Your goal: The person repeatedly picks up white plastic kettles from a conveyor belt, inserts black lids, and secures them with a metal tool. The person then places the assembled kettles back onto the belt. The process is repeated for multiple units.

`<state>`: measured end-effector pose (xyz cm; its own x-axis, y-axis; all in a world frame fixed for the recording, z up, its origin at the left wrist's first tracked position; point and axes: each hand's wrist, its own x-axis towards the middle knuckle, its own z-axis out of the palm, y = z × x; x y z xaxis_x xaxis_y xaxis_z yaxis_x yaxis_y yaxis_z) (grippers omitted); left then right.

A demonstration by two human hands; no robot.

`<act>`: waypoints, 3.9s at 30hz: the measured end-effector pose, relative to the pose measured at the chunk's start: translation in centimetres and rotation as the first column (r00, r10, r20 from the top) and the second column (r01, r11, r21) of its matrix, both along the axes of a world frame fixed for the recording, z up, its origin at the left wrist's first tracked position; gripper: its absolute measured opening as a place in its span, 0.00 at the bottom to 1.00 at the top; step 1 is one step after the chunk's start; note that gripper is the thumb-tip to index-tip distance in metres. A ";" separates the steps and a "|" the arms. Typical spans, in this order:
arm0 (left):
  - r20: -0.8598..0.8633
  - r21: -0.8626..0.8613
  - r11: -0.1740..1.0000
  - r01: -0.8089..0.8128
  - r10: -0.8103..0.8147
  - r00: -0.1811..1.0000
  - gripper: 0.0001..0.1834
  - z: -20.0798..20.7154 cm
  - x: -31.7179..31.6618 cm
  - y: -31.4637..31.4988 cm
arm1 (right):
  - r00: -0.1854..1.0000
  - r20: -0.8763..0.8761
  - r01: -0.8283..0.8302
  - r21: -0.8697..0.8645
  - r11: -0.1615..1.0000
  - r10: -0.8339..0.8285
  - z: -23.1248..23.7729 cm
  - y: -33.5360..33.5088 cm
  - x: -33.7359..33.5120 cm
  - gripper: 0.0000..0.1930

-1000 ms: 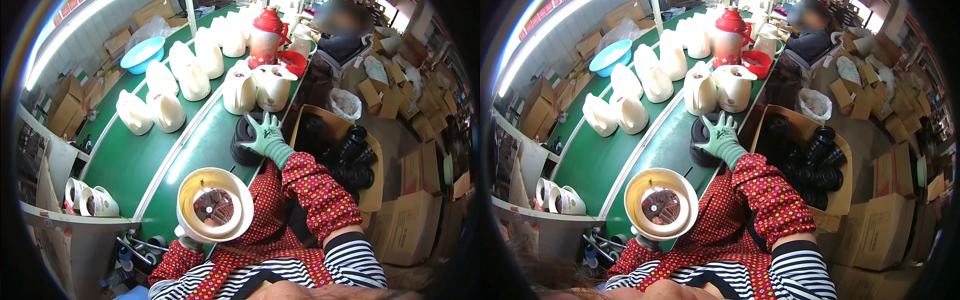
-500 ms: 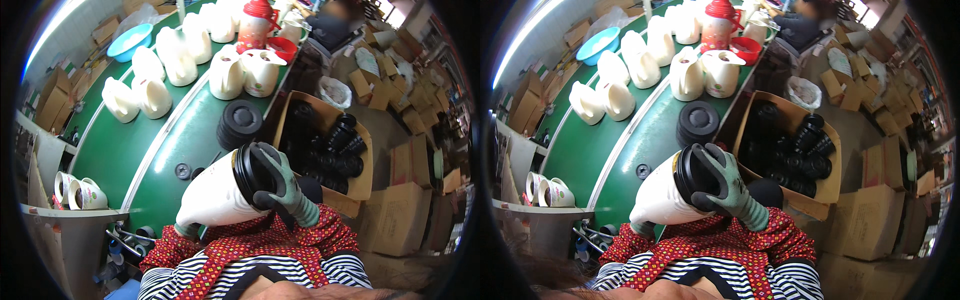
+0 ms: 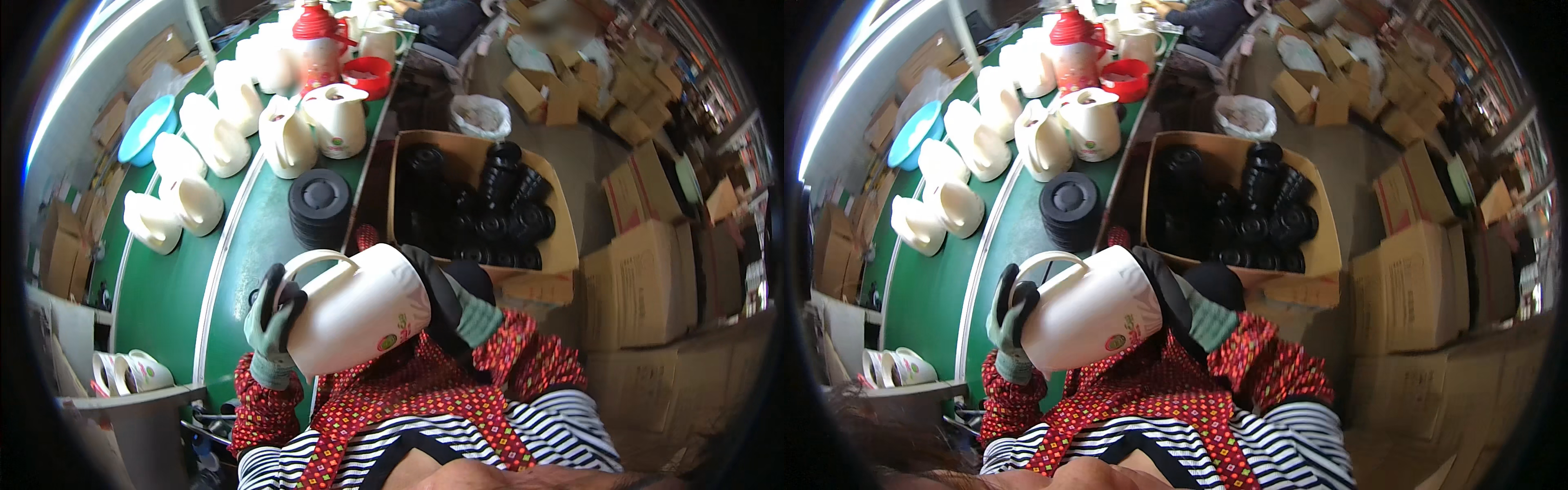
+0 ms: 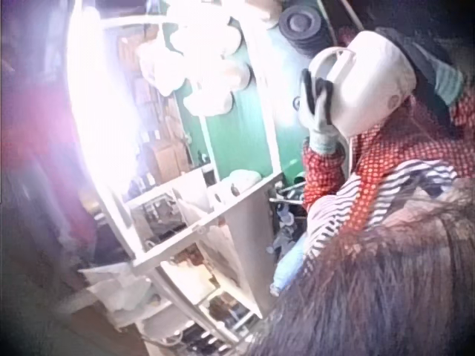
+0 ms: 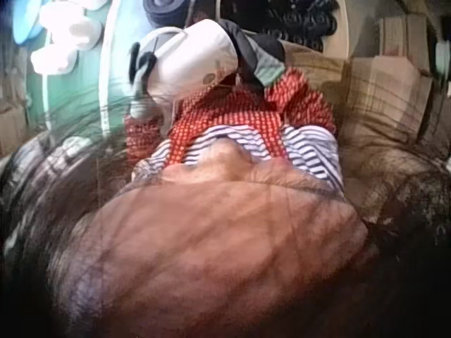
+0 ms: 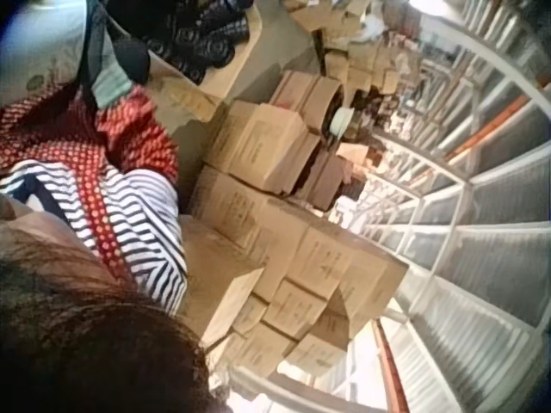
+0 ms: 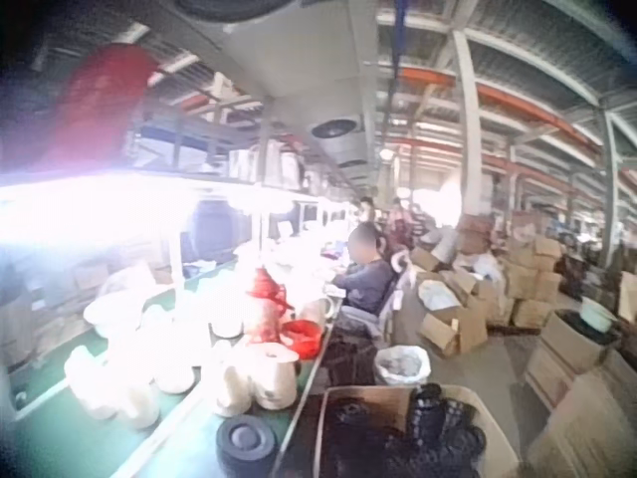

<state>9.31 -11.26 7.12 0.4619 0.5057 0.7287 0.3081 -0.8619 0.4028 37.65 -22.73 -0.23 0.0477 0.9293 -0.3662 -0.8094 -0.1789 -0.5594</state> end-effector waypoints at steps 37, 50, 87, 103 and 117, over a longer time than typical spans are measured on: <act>0.591 -0.791 -0.198 0.579 -0.001 0.807 0.14 -4.2 3.6 -3.5 | -0.068 0.809 -0.712 0.370 0.596 -0.583 13.7 -3.3 0.2 0.57; -0.481 -0.220 0.948 0.228 -0.309 0.820 0.27 9.7 4.7 0.8 | 0.968 -0.194 -0.008 0.613 0.790 0.160 -10.6 -4.0 -2.6 0.27; -0.409 -0.423 0.730 0.538 -0.683 0.605 0.27 6.4 4.1 -1.2 | -0.447 0.857 -0.528 -0.021 0.849 -0.256 11.8 -6.6 -4.1 0.26; 0.079 -0.541 0.745 0.390 -0.417 0.905 0.52 -1.2 0.8 -7.9 | 0.374 0.861 0.361 0.207 0.909 -0.345 -3.2 -9.8 6.5 0.23; -0.400 -0.733 0.621 -0.280 -0.060 0.915 0.30 -14.2 -10.2 2.6 | -0.597 0.800 -0.133 -0.175 0.975 0.062 7.5 -3.3 -0.4 0.17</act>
